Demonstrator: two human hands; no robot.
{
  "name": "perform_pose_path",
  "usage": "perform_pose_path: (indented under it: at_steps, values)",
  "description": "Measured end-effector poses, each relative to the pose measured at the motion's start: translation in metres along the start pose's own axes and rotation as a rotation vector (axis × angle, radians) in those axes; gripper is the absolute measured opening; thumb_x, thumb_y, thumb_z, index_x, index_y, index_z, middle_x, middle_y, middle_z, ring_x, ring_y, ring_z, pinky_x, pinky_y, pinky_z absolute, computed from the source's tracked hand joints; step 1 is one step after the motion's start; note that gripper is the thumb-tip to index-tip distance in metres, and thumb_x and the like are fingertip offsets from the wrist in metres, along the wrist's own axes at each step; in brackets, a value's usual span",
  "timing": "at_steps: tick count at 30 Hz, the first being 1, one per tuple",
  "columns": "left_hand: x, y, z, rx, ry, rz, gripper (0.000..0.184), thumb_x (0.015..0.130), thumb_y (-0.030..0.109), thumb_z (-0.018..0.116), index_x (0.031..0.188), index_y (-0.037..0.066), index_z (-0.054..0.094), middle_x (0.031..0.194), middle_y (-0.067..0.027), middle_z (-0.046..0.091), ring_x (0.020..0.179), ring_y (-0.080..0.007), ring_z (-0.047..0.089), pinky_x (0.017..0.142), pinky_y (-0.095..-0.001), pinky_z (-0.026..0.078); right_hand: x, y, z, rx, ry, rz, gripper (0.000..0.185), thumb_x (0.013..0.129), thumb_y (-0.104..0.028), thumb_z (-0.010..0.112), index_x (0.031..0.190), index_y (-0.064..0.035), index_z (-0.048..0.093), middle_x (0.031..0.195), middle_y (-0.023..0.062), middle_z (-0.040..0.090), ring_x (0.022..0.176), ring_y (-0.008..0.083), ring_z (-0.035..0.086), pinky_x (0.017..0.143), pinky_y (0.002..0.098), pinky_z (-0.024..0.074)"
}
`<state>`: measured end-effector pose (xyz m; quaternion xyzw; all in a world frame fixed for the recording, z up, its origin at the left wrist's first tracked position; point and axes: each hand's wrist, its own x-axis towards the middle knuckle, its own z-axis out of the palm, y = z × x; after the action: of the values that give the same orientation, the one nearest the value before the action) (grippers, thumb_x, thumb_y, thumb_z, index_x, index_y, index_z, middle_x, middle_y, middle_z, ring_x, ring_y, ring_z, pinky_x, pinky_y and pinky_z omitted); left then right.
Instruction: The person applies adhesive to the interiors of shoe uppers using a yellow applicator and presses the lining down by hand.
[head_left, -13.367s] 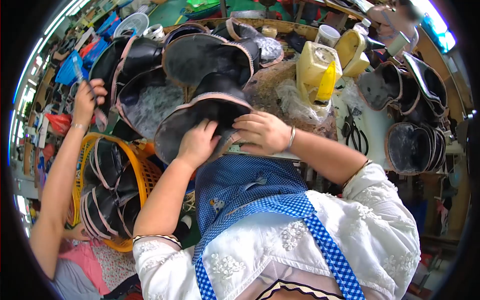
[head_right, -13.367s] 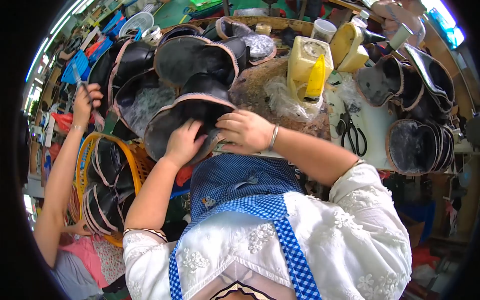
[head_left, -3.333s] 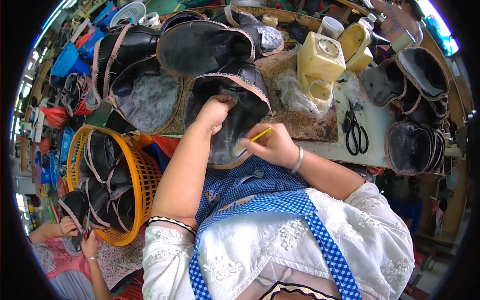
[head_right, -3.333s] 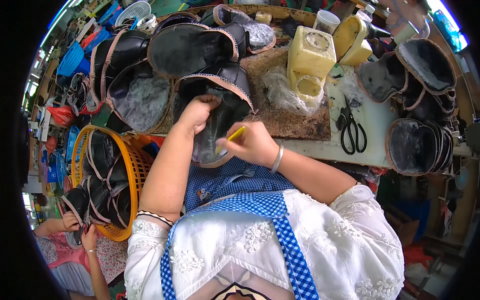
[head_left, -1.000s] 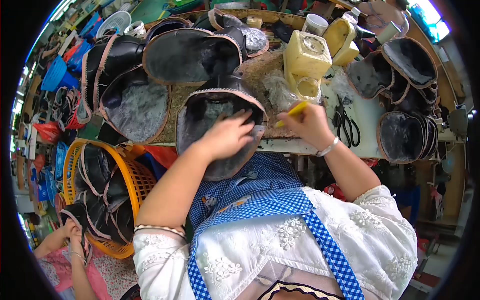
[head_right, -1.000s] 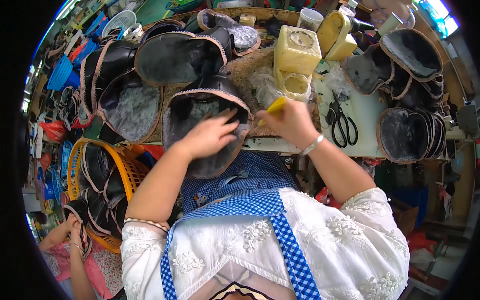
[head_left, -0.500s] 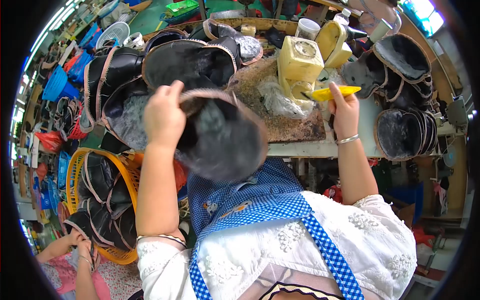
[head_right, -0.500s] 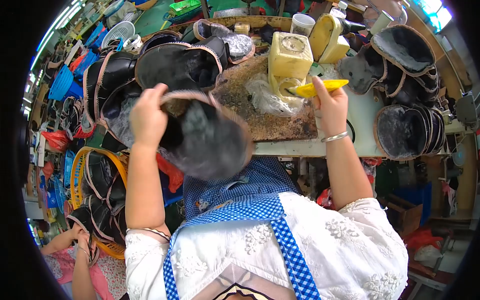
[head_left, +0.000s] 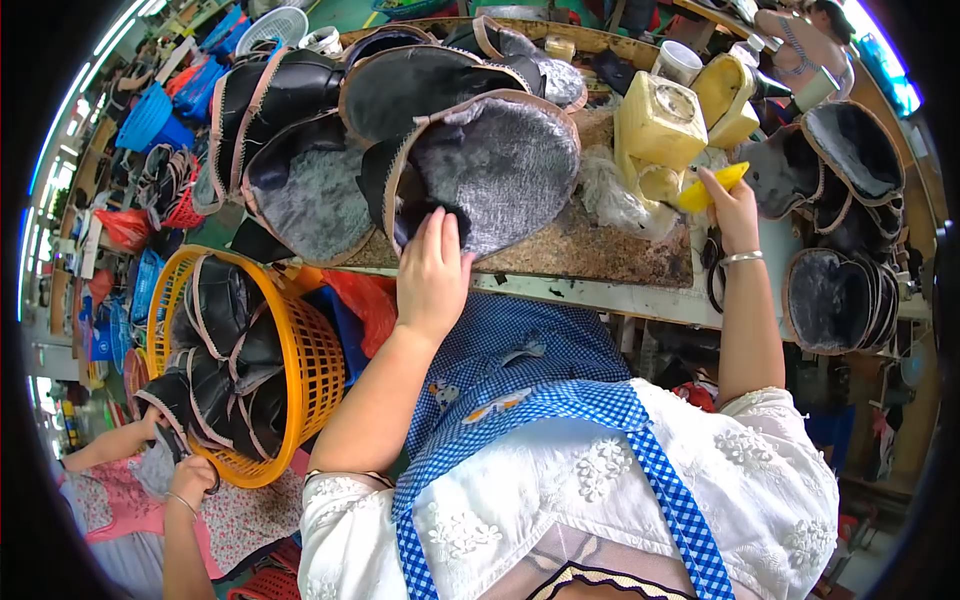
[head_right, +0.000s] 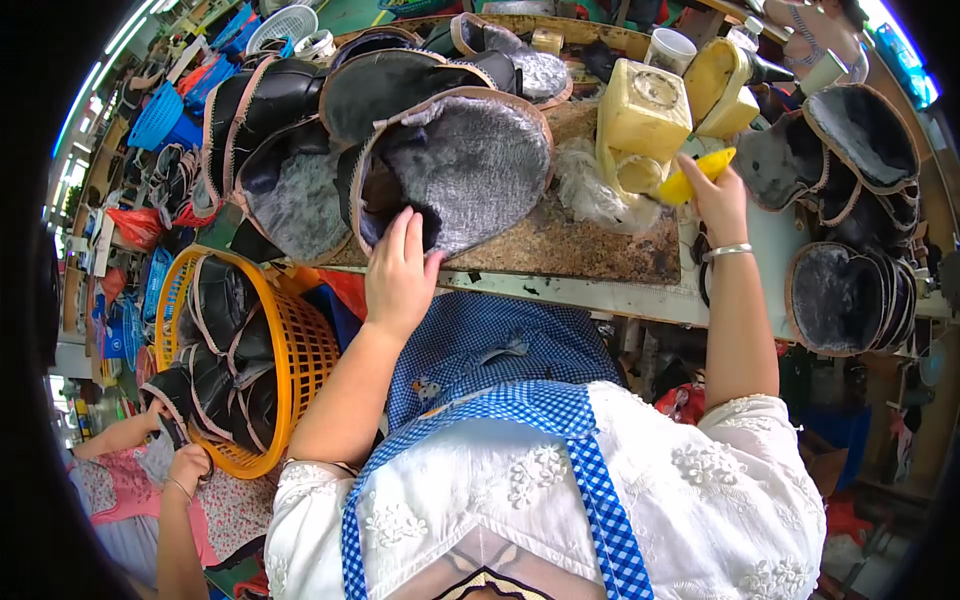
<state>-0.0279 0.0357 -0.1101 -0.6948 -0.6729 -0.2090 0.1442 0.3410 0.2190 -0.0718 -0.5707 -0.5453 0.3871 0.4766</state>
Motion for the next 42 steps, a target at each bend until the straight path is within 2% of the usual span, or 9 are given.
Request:
perform_pose_path:
  at_steps: [7,15,20,27,31,35,37,39,42]
  values:
    - [0.031,-0.011,0.023,-0.054,-0.267,-0.221,0.015,0.084,0.011,0.056,0.08,-0.002,0.061,0.092,-0.0206,0.064,0.086,-0.0346,0.064,0.075,-0.0419,0.053,-0.064,-0.026,0.037,0.226,-0.428,0.201,0.014,0.088,-0.016,0.066,0.093,-0.0037,0.061,0.076,0.001,0.061,0.054,0.0052,0.049,0.047,0.0192,0.0378]
    - [0.038,-0.029,0.01,-0.258,-0.222,-0.414,0.012,0.083,0.006,0.056,0.081,-0.004,0.062,0.083,-0.0265,0.064,0.083,-0.0433,0.062,0.076,-0.0486,0.048,-0.118,-0.046,0.189,0.089,-0.693,-0.859,0.027,0.079,-0.015,0.074,0.096,-0.0025,0.058,0.097,0.0145,0.065,0.088,0.0306,0.066,0.079,0.0369,0.053]
    - [0.028,-0.023,0.001,-0.331,-0.293,-0.276,0.018,0.083,0.004,0.053,0.095,-0.002,0.065,0.104,-0.0247,0.061,0.094,-0.0402,0.06,0.083,-0.0448,0.049,-0.126,-0.033,0.192,-0.03,-0.88,-0.757,0.025,0.077,-0.017,0.076,0.09,-0.0026,0.059,0.084,0.0141,0.065,0.075,0.0286,0.067,0.07,0.0352,0.0538]
    - [0.016,-0.013,-0.014,0.01,0.019,0.215,0.032,0.076,0.0,0.057,0.107,0.001,0.063,0.122,-0.0227,0.053,0.111,-0.0361,0.053,0.088,-0.0458,0.046,-0.065,-0.053,0.093,0.2,0.007,-0.401,0.033,0.079,-0.016,0.075,0.103,-0.0018,0.057,0.085,0.0117,0.066,0.078,0.0237,0.067,0.064,0.0326,0.052]
    - [0.018,-0.016,-0.022,0.111,0.489,-0.2,0.061,0.075,0.02,0.074,0.127,0.001,0.047,0.137,-0.029,0.035,0.118,-0.0448,0.044,0.091,-0.0479,0.041,-0.012,-0.049,0.051,-0.76,0.074,-0.406,0.058,0.077,-0.036,0.075,0.114,0.0004,0.051,0.092,0.0167,0.062,0.082,0.0417,0.063,0.074,0.0428,0.0525]
    - [-0.013,-0.068,0.027,-0.307,0.133,-0.534,0.048,0.083,0.021,0.067,0.116,-0.009,0.052,0.087,-0.0284,0.063,0.087,-0.0445,0.062,0.076,-0.0472,0.048,-0.018,-0.045,0.055,-0.651,0.356,-0.716,0.069,0.07,-0.028,0.082,0.124,-0.0043,0.047,0.105,0.0144,0.054,0.096,0.0308,0.057,0.077,0.0394,0.0505]
    - [0.003,-0.039,-0.033,-0.672,-0.025,-0.967,0.044,0.084,0.017,0.061,0.115,-0.013,0.051,0.082,-0.029,0.065,0.083,-0.0417,0.065,0.08,-0.0444,0.05,-0.043,-0.067,0.063,-0.4,0.167,-0.624,0.074,0.063,-0.024,0.086,0.125,-0.0097,0.047,0.112,0.0165,0.053,0.105,0.0333,0.055,0.08,0.0423,0.0504]
    - [-0.013,-0.048,-0.045,-0.274,0.26,-0.486,0.049,0.083,0.007,0.057,0.128,-0.009,0.049,0.121,-0.0335,0.054,0.108,-0.0373,0.058,0.095,-0.0413,0.045,-0.074,-0.091,0.067,-0.408,-0.113,-0.747,0.089,0.059,-0.03,0.088,0.132,-0.0087,0.041,0.122,0.0174,0.051,0.113,0.0346,0.052,0.095,0.0458,0.0431]
    - [0.007,0.0,-0.096,-0.573,0.169,-0.322,0.04,0.084,-0.004,0.054,0.124,-0.006,0.052,0.122,-0.0189,0.055,0.107,-0.0301,0.057,0.09,-0.0359,0.047,-0.104,-0.103,0.069,-0.306,-0.679,-0.628,0.08,0.067,-0.032,0.083,0.132,-0.0058,0.045,0.118,0.018,0.059,0.102,0.0323,0.059,0.09,0.0415,0.0469]
